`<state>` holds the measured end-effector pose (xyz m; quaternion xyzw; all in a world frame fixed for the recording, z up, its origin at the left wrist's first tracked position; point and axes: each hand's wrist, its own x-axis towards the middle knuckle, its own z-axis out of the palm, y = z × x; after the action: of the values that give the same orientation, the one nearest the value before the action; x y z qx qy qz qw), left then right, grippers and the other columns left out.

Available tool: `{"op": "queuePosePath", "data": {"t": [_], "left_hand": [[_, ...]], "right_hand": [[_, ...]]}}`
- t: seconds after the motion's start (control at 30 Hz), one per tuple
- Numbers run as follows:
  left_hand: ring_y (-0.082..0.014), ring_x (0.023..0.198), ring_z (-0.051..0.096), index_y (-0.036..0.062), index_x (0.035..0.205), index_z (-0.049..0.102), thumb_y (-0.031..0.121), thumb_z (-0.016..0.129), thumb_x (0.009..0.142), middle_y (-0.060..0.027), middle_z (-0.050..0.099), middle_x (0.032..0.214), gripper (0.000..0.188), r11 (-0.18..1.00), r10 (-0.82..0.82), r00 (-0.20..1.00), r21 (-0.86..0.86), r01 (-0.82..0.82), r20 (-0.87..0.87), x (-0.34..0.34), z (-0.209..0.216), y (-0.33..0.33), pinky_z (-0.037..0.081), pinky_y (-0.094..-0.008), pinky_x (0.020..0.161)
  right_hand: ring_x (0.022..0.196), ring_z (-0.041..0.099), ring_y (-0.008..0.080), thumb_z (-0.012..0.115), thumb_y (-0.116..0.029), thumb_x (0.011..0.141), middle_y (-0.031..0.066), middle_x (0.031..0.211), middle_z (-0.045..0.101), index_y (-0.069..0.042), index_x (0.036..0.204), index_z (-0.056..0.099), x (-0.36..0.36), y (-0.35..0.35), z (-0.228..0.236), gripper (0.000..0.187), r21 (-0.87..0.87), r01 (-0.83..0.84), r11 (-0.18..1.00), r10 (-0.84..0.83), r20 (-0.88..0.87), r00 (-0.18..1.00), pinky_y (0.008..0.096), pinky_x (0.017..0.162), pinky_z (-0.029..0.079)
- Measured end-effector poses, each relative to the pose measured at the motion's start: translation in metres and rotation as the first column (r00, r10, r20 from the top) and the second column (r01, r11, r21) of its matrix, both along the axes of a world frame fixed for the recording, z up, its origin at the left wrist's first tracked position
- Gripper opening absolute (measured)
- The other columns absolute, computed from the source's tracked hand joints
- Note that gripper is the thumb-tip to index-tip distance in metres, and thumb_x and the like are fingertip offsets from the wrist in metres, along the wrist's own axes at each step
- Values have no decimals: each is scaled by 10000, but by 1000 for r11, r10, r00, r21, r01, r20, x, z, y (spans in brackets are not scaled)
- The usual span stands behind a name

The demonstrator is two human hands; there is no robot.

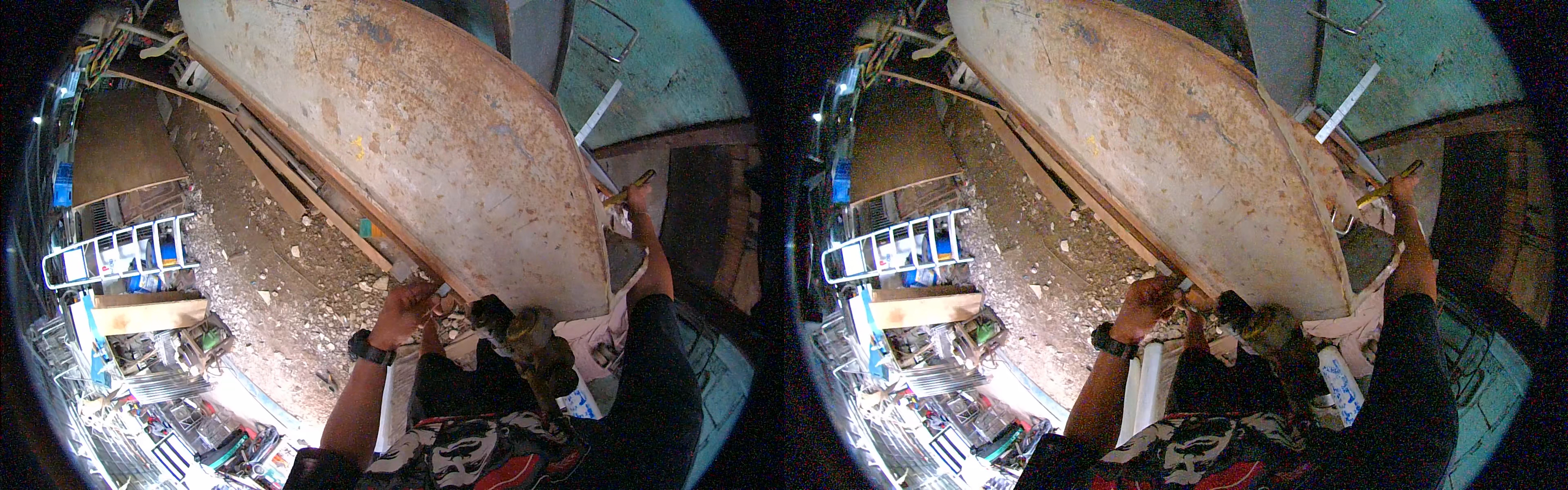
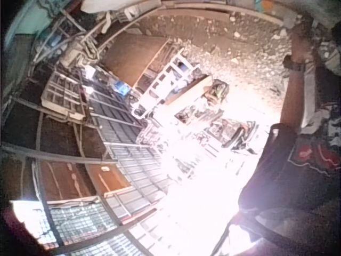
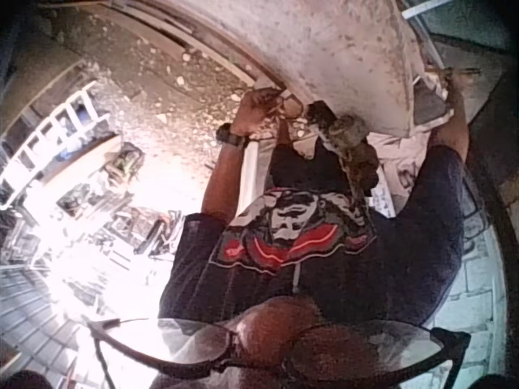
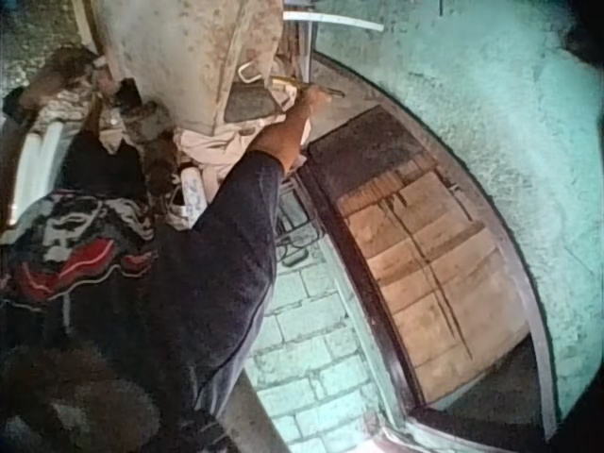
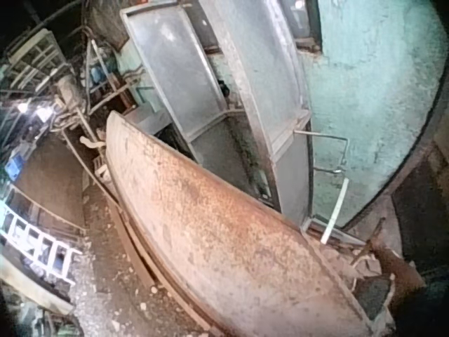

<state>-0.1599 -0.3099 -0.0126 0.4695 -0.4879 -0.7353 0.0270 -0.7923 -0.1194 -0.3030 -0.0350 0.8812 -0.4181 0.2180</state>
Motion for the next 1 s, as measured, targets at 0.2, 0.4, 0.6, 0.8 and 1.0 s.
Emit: {"op": "queuePosePath", "data": {"t": [0.2,0.4,0.6,0.8,1.0], "left_hand": [[-52,553,476,4,1041,647,149,638,920,19,602,721,189,998,9,1000,69,-8,-13,1,-5,-6,369,-220,483],[-52,549,478,10,1020,651,140,642,915,11,617,722,167,994,26,1000,108,-27,10,-5,6,-8,364,-215,477],[-51,546,478,11,1007,654,145,653,910,1,630,724,165,994,69,995,80,-75,75,-3,8,1,363,-212,475],[-58,550,495,13,973,661,160,645,920,1,638,713,158,999,51,996,6,-52,72,0,-2,3,371,-225,476],[-70,548,505,23,928,665,214,636,925,-4,636,697,194,984,-134,989,-109,141,70,-1,-6,-11,385,-242,487]], "right_hand": [[736,562,252,535,-183,832,141,892,516,-46,1210,287,-40,29,-25,472,89,-57,994,70,-150,986,408,590,499],[877,582,349,598,-204,793,234,1021,525,24,1230,271,-38,28,-22,592,103,-53,993,59,-58,997,441,711,495],[841,599,307,547,-196,852,197,1008,547,2,1263,283,11,-9,-8,527,87,-13,996,16,-27,1000,431,686,504],[933,590,354,576,-167,805,244,1140,509,28,1301,302,3,1,-5,599,127,-73,989,97,-191,977,457,780,499],[895,573,351,551,-165,825,233,1105,517,43,1271,305,-22,37,5,550,64,-32,997,50,-296,954,463,769,492]]}}
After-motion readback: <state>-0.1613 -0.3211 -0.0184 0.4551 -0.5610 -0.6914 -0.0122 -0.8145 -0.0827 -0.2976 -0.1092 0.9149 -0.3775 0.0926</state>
